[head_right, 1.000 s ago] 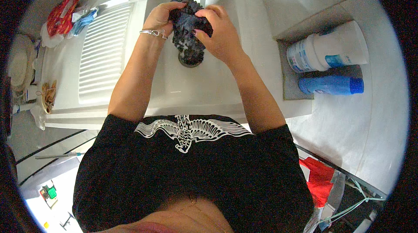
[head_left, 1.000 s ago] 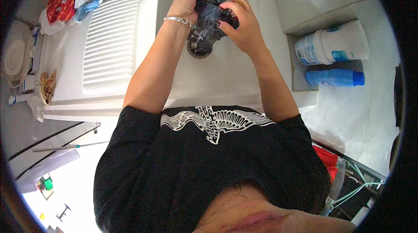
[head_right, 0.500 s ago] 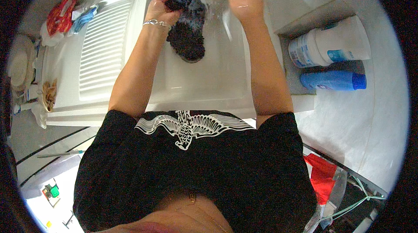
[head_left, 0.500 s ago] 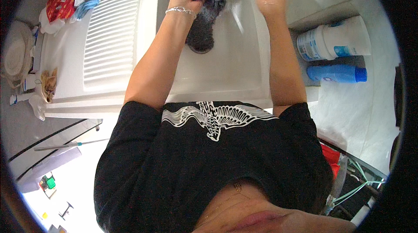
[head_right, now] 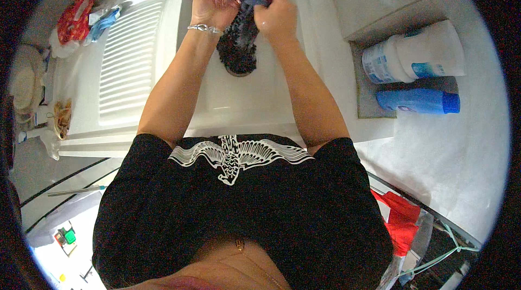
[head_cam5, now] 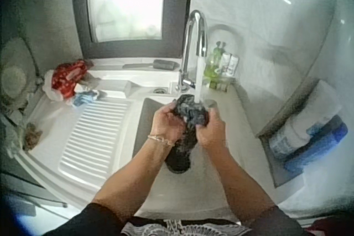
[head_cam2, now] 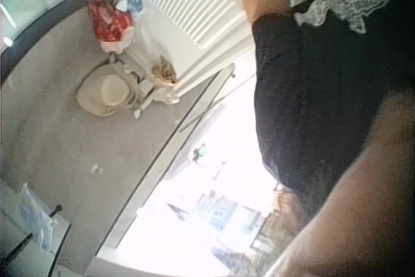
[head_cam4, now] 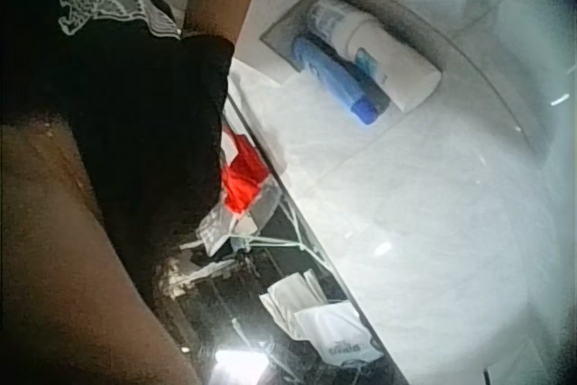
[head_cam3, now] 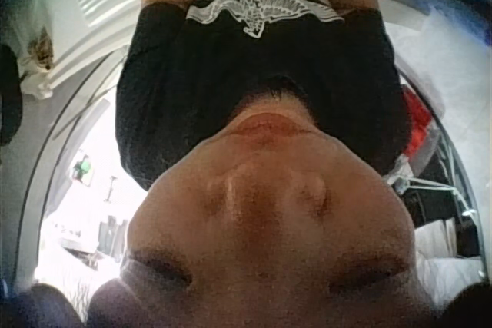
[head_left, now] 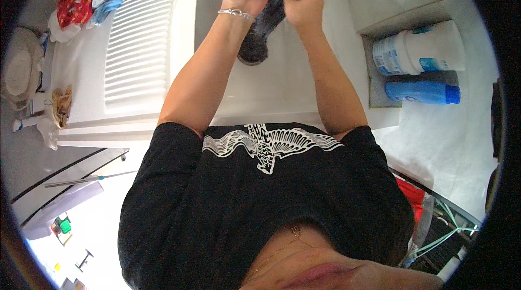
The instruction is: The person mops a tiled floor with a flat mop, then removes the mop head, rinses it thoroughly in a utility sink, wrings it out, and reattaches it to the mop handle.
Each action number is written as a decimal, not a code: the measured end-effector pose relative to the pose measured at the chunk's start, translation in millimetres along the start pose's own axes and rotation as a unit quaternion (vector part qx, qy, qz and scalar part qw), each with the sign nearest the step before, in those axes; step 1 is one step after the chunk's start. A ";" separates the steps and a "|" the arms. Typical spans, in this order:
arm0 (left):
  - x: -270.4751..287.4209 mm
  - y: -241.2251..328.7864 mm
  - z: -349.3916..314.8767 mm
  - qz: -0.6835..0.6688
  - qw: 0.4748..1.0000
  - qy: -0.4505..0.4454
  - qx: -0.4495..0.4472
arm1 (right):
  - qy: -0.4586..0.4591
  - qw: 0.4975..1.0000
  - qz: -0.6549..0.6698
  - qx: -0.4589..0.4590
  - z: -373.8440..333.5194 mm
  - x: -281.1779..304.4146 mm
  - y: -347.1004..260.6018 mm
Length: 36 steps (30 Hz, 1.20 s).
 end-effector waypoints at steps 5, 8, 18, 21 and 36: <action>26.5 17.2 -28.0 0.481 0.859 0.081 0.155 | 0.007 0.970 0.236 -0.052 28.0 3.1 17.3; 5.9 30.7 -22.4 0.782 0.606 -0.130 -0.067 | -0.056 0.993 0.101 0.004 39.4 0.9 2.6; -37.8 32.6 30.1 0.802 0.487 -0.339 -0.067 | -0.113 0.967 0.220 0.054 66.4 -21.9 -11.1; -31.7 28.4 38.7 0.819 0.421 -0.379 -0.094 | -0.256 0.937 0.232 -0.041 64.3 -26.9 15.0; -177.6 89.9 9.5 0.745 0.066 -0.536 -0.392 | -0.496 0.865 -0.078 -0.025 -20.3 -93.4 95.7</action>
Point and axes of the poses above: each hand's wrist, its own z-axis towards the middle knuckle, its own x-axis out of the back of the hand, y = z × x, the point moved 3 cm from there along z, towards the middle knuckle, and after that the axes turned 14 degrees about -x, right-handed, at the moved point
